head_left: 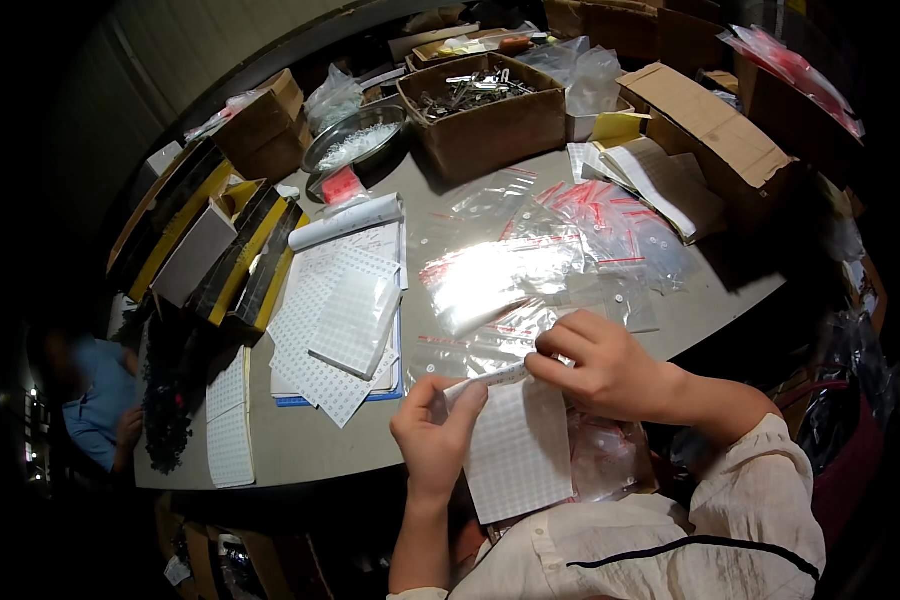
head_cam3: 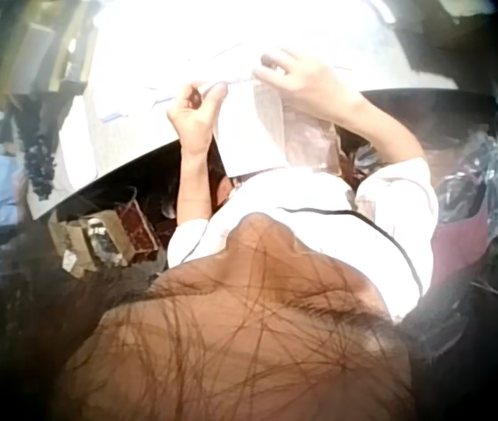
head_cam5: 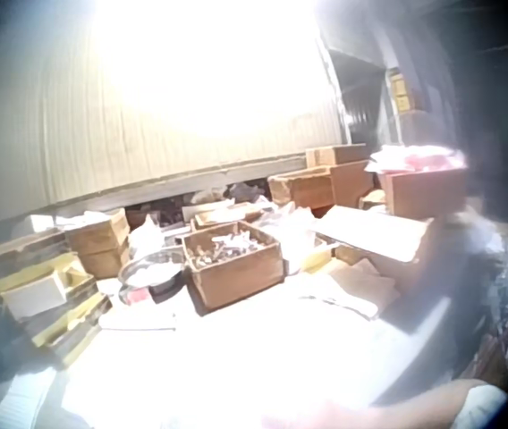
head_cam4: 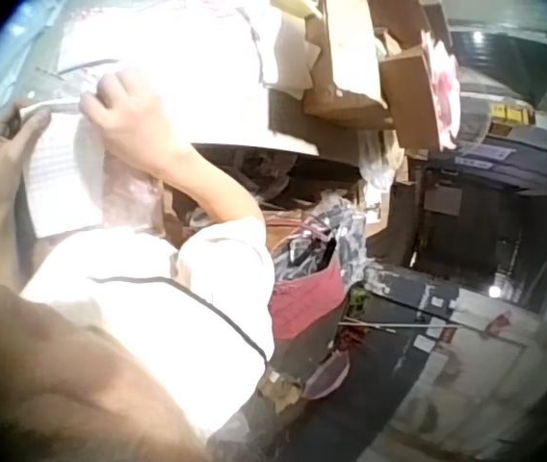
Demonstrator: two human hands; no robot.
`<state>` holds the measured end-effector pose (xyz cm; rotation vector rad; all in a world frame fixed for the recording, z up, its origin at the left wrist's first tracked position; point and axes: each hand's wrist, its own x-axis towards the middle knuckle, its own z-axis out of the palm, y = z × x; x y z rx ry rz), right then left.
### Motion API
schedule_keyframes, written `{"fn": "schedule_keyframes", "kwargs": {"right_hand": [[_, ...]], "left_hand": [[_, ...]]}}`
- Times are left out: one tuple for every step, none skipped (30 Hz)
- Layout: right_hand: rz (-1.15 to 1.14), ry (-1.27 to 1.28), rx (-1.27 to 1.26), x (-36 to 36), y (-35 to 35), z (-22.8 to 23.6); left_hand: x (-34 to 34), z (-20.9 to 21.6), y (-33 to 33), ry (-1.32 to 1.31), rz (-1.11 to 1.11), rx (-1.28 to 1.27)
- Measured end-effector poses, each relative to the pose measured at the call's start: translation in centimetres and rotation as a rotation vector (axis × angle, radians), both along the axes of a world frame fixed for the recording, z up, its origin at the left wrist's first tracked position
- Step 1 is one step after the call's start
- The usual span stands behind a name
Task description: The person repeatedly picks up small white objects from a sheet and places them into clear plastic bags on a cluttered table. The person handles the items one by one, peeling them from a backing sheet and inserting them into the bags.
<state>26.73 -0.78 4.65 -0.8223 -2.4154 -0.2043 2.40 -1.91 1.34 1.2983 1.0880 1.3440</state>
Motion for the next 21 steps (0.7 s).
{"fn": "schedule_keyframes", "kwargs": {"right_hand": [[0.041,-0.024,0.060,0.2,0.2,-0.5],[0.082,-0.048,0.120,0.4,0.3,-0.8],[0.127,-0.019,0.089,0.7,0.4,-0.7],[0.176,0.008,0.055,1.0,0.8,-0.4],[0.225,0.037,0.022,1.4,1.4,-0.2],[0.106,0.114,-0.106,1.9,2.1,-0.5],[0.063,0.167,-0.217,2.0,3.5,1.3],[0.020,0.328,-0.322,2.5,5.9,0.5],[-0.115,0.356,-0.539,2.7,7.8,1.2],[-0.205,0.278,-0.665,3.1,9.9,1.7],[-0.229,0.181,-0.677,3.9,11.9,0.8],[-0.250,0.083,-0.725,3.7,13.0,0.8],[-0.270,-0.018,-0.774,3.4,13.7,0.6],[-0.293,-0.076,-0.662,3.3,14.0,0.2],[-0.315,-0.133,-0.549,3.3,14.1,-0.3],[-0.329,-0.194,-0.442,3.0,14.2,-0.5],[-0.394,-0.222,-0.466,3.1,14.2,-0.3],[-0.461,-0.250,-0.489,3.5,14.1,0.2],[-0.528,-0.277,-0.510,3.7,13.9,0.8],[-0.599,-0.356,-0.495,4.0,14.2,1.2],[-0.616,-0.402,-0.501,4.1,14.3,1.5]], "left_hand": [[0.1,0.1,0.2,-0.025,-0.007,-0.021],[-0.1,0.0,0.4,-0.034,-0.015,-0.049],[-0.4,-0.2,0.7,-0.043,-0.024,-0.078],[-0.5,-0.4,0.8,-0.053,-0.028,-0.108],[-0.5,-0.6,1.0,-0.085,-0.024,-0.098],[-0.5,-0.7,1.2,-0.116,-0.018,-0.088],[-0.4,-1.0,1.3,-0.149,-0.012,-0.081],[-0.3,-1.1,1.2,-0.129,0.009,-0.073],[-0.2,-1.1,1.2,-0.112,0.028,-0.064],[0.0,-0.9,1.2,-0.092,0.042,-0.047],[0.1,-0.7,1.3,-0.079,0.037,-0.045],[0.0,-0.6,1.2,-0.066,0.038,-0.043],[-0.1,-0.7,1.2,-0.055,0.040,-0.045],[-0.3,-0.6,1.2,-0.054,0.029,-0.056],[-0.4,-0.4,1.1,-0.054,0.016,-0.067],[-0.6,-0.6,1.0,-0.055,0.012,-0.086],[-0.7,-0.9,1.0,-0.021,0.025,-0.097],[-0.9,-1.2,1.1,0.014,0.036,-0.108],[-1.0,-1.5,1.1,0.049,0.047,-0.118],[-0.9,-1.5,1.1,0.016,0.053,-0.099],[-0.6,-1.2,1.0,-0.017,0.059,-0.081]]}}
